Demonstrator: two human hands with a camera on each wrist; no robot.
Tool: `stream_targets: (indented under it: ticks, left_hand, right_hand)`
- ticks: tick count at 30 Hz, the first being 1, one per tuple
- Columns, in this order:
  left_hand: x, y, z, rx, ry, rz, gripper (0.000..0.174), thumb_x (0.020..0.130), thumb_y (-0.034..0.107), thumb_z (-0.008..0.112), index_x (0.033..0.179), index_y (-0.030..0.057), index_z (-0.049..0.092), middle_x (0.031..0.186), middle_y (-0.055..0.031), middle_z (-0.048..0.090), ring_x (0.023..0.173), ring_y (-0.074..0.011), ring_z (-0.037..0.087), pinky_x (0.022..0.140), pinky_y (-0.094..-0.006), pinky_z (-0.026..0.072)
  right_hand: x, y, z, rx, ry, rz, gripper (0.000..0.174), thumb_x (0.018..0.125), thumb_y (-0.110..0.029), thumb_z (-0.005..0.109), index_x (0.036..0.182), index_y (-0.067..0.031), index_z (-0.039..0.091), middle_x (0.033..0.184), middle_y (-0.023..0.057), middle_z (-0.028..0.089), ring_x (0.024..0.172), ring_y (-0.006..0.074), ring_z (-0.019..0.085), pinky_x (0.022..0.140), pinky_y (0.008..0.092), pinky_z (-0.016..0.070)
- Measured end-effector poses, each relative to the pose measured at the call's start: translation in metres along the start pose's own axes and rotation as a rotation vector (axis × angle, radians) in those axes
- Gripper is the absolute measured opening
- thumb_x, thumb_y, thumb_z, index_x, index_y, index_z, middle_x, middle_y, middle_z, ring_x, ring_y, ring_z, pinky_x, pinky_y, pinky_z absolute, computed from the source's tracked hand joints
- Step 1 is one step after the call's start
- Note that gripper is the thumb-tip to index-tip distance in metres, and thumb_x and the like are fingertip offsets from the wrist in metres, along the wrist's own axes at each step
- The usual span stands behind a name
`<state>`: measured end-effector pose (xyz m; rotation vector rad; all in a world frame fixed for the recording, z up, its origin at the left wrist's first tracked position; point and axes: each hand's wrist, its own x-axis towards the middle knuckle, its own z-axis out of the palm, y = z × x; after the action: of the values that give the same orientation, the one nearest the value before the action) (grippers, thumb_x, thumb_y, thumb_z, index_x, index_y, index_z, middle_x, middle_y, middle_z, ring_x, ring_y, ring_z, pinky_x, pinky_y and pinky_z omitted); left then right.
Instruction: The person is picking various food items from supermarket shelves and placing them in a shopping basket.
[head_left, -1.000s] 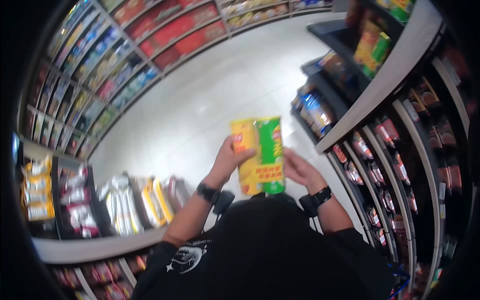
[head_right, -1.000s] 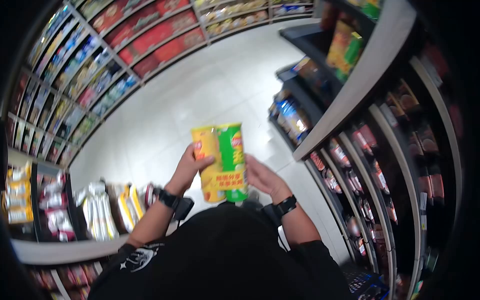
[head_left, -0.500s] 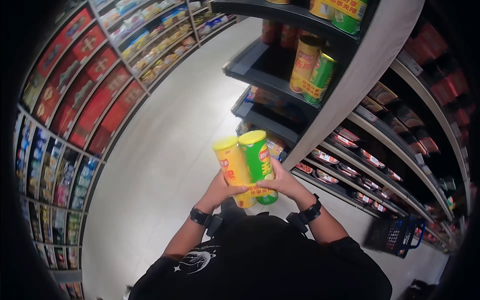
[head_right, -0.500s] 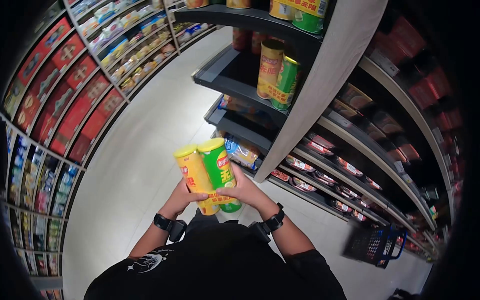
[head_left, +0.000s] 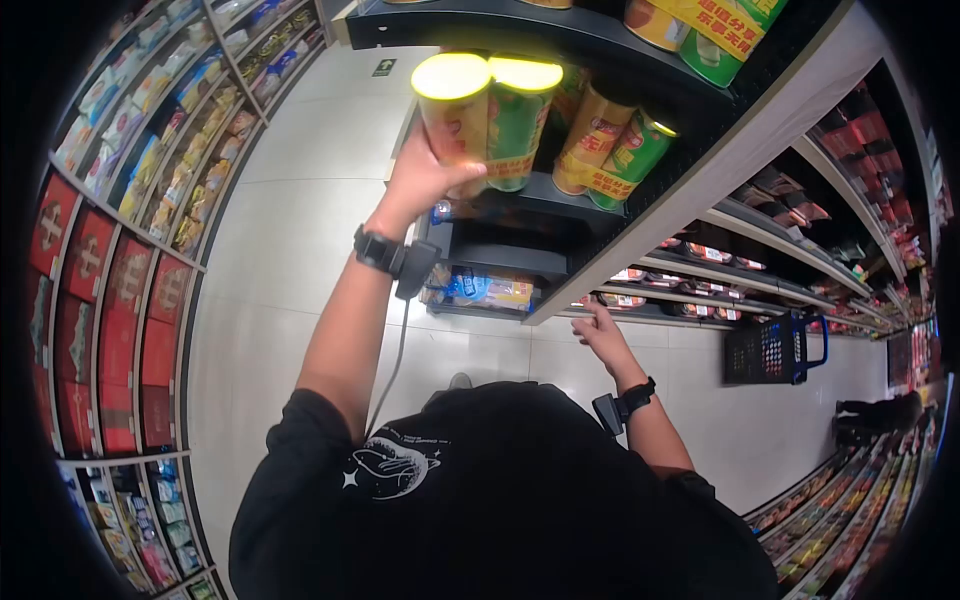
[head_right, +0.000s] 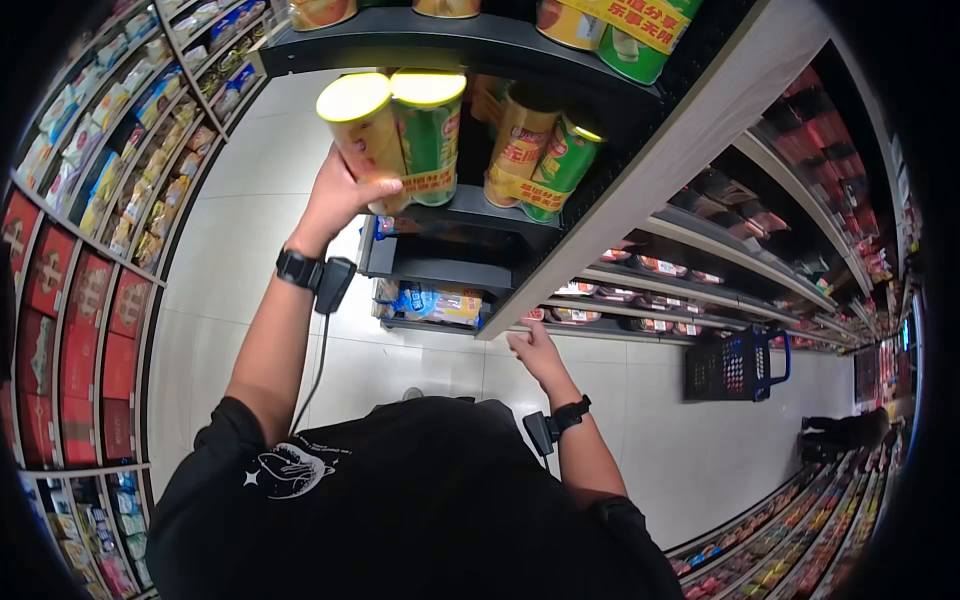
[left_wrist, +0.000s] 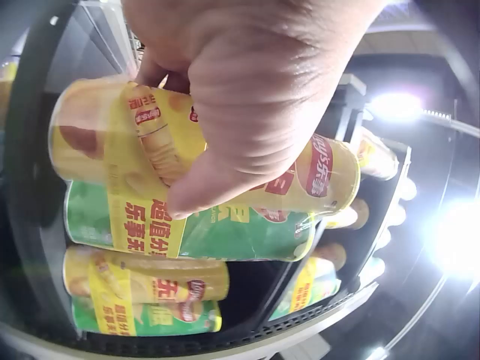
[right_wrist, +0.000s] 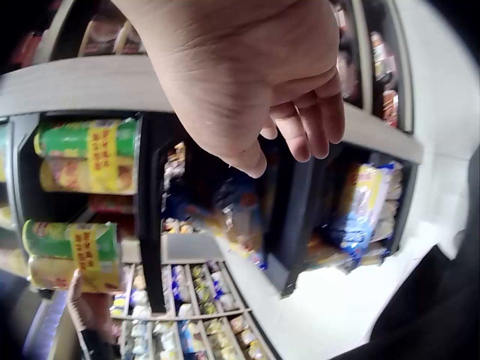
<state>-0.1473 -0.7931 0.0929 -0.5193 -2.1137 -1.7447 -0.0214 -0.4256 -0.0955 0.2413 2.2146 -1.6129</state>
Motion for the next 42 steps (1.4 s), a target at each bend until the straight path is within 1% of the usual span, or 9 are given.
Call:
stream_targets:
  ticks: [11,18,22,24,26,32,35,36,42]
  left_hand:
    - [0.055,-0.037,-0.015,0.320,-0.177,-0.578,0.051,0.071,0.035,0.083,0.093,-0.0084,0.070,0.087,-0.0110,0.070,0.078,-0.0156,0.065,0.072,-0.0277,0.0502]
    - [0.065,-0.081,-0.015,-0.186,-0.197,-0.255,0.065,0.077,0.004,0.075,0.132,-0.0023,0.041,0.122,-0.0119,0.058,0.111,-0.0222,0.057,0.095,-0.0340,0.0476]
    - [0.059,-0.081,-0.018,0.214,-0.110,-0.527,0.064,0.075,0.013,0.080,0.125,-0.0094,0.047,0.120,-0.0154,0.060,0.107,-0.0209,0.058,0.091,-0.0339,0.0473]
    - [0.036,-0.089,0.007,0.238,0.180,0.003,0.066,0.069,0.019,0.084,0.118,-0.0096,0.050,0.114,-0.0205,0.059,0.102,-0.0266,0.056,0.088,-0.0368,0.0444]
    - [-0.003,-0.073,0.042,0.687,0.515,0.004,0.048,0.068,0.016,0.083,0.099,-0.0021,0.052,0.094,-0.0113,0.048,0.088,-0.0255,0.048,0.080,-0.0390,0.0412]
    - [0.013,-0.063,0.135,0.542,-0.134,0.087,0.086,0.071,0.024,0.083,0.133,-0.0102,0.034,0.126,-0.0247,0.047,0.120,-0.0344,0.048,0.100,-0.0384,0.0415]
    - [0.064,-0.028,0.146,0.404,-0.472,-0.591,0.057,0.069,0.028,0.086,0.100,-0.0137,0.063,0.087,-0.0179,0.068,0.078,-0.0181,0.064,0.071,-0.0329,0.0490]
    - [0.062,-0.061,0.150,0.183,-0.369,-0.435,0.043,0.069,0.028,0.086,0.083,-0.0094,0.069,0.071,-0.0113,0.069,0.063,-0.0132,0.063,0.064,-0.0297,0.0498]
    - [0.054,-0.025,0.160,0.209,-0.345,-0.338,0.040,0.072,0.018,0.085,0.098,-0.0070,0.066,0.093,-0.0123,0.072,0.080,-0.0123,0.067,0.075,-0.0266,0.0515]
  right_hand:
    - [-0.167,0.260,0.006,0.287,0.358,0.818,0.024,0.090,-0.023,0.059,0.107,-0.0059,0.059,0.090,0.0060,0.063,0.077,0.0186,0.062,0.068,0.0354,0.0512]
    - [-0.177,0.277,0.031,0.440,0.348,0.845,0.031,0.090,-0.024,0.056,0.115,-0.0052,0.058,0.101,0.0098,0.065,0.090,0.0245,0.064,0.080,0.0400,0.0518]
    - [-0.137,0.245,0.017,0.431,0.377,0.740,0.025,0.092,-0.024,0.054,0.110,-0.0077,0.058,0.093,0.0053,0.063,0.081,0.0170,0.061,0.074,0.0345,0.0503]
    - [-0.122,0.236,0.008,0.448,0.395,0.683,0.021,0.093,-0.024,0.053,0.108,-0.0085,0.056,0.094,0.0044,0.062,0.081,0.0156,0.060,0.072,0.0326,0.0496]
    - [-0.109,0.232,0.002,0.471,0.418,0.638,0.018,0.092,-0.021,0.054,0.106,-0.0091,0.056,0.092,0.0040,0.063,0.080,0.0149,0.061,0.069,0.0309,0.0495]
    - [-0.091,0.227,-0.007,0.468,0.384,0.577,0.019,0.090,-0.019,0.058,0.106,-0.0096,0.056,0.089,0.0030,0.063,0.076,0.0136,0.061,0.066,0.0290,0.0494]
    - [-0.090,0.231,-0.011,0.469,0.387,0.602,0.024,0.089,-0.019,0.058,0.110,-0.0078,0.055,0.086,0.0023,0.062,0.073,0.0126,0.060,0.062,0.0277,0.0491]
    - [-0.092,0.233,-0.013,0.477,0.386,0.611,0.025,0.089,-0.018,0.058,0.111,-0.0079,0.055,0.087,0.0023,0.062,0.073,0.0127,0.060,0.062,0.0276,0.0490]
    - [-0.120,0.249,-0.012,0.467,0.390,0.697,0.019,0.092,-0.021,0.054,0.107,-0.0098,0.056,0.092,0.0034,0.062,0.080,0.0150,0.060,0.071,0.0323,0.0489]
